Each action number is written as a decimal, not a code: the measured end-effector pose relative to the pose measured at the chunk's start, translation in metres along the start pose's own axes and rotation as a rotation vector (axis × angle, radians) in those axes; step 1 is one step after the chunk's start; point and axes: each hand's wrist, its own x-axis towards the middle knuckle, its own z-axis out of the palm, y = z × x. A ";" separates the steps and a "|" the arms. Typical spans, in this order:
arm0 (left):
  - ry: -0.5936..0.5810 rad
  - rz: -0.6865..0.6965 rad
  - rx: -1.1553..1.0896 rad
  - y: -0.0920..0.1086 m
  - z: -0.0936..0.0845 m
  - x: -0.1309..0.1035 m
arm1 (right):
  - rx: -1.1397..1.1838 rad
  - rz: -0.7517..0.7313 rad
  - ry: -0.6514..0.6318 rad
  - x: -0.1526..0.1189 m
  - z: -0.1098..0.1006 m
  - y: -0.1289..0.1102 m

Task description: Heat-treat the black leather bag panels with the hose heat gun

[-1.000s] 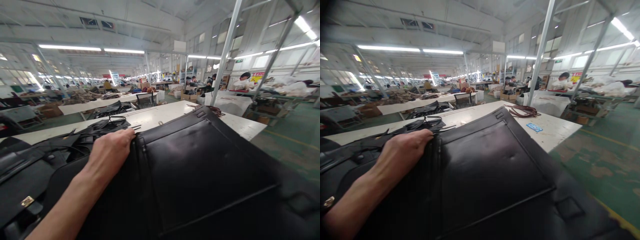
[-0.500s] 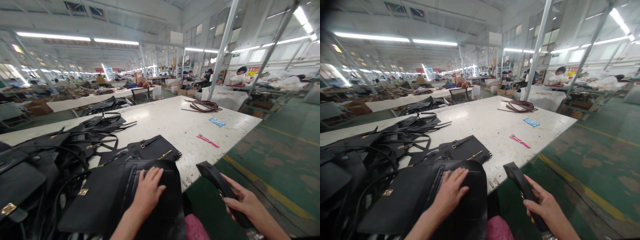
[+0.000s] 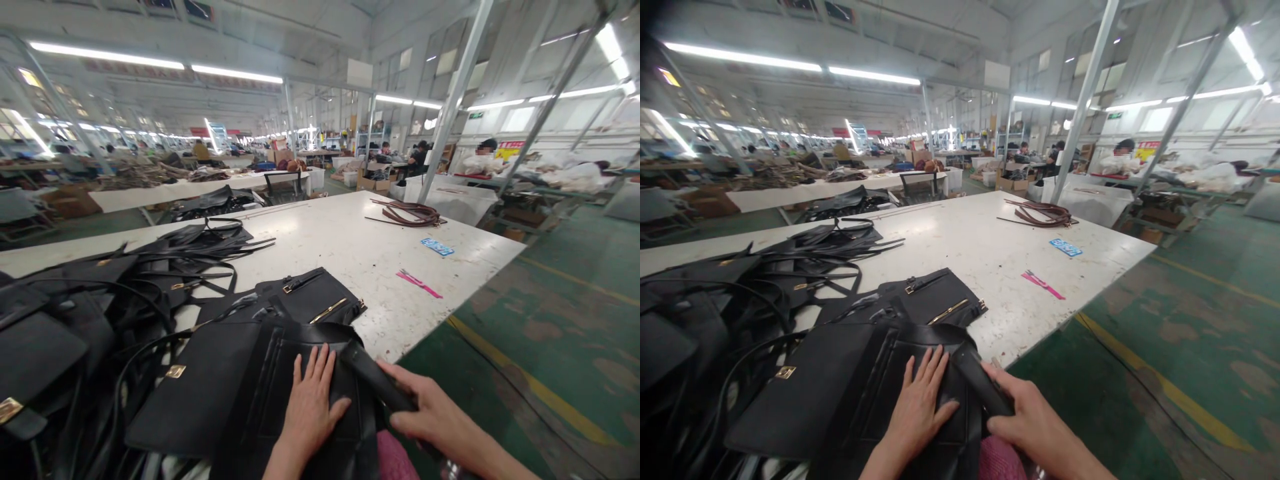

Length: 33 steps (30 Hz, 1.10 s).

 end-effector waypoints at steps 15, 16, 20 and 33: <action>0.046 -0.106 -0.045 -0.004 0.012 0.017 | 0.054 -0.051 0.262 0.086 -0.035 0.000; 0.049 -0.111 -0.054 -0.004 0.012 0.016 | 0.053 -0.055 0.259 0.078 -0.036 -0.001; 0.052 -0.126 -0.093 -0.004 0.010 0.013 | 0.046 -0.013 0.156 0.041 -0.031 0.010; 0.054 -0.171 -0.278 0.001 -0.001 0.009 | 0.008 -0.052 -0.093 0.096 0.026 -0.032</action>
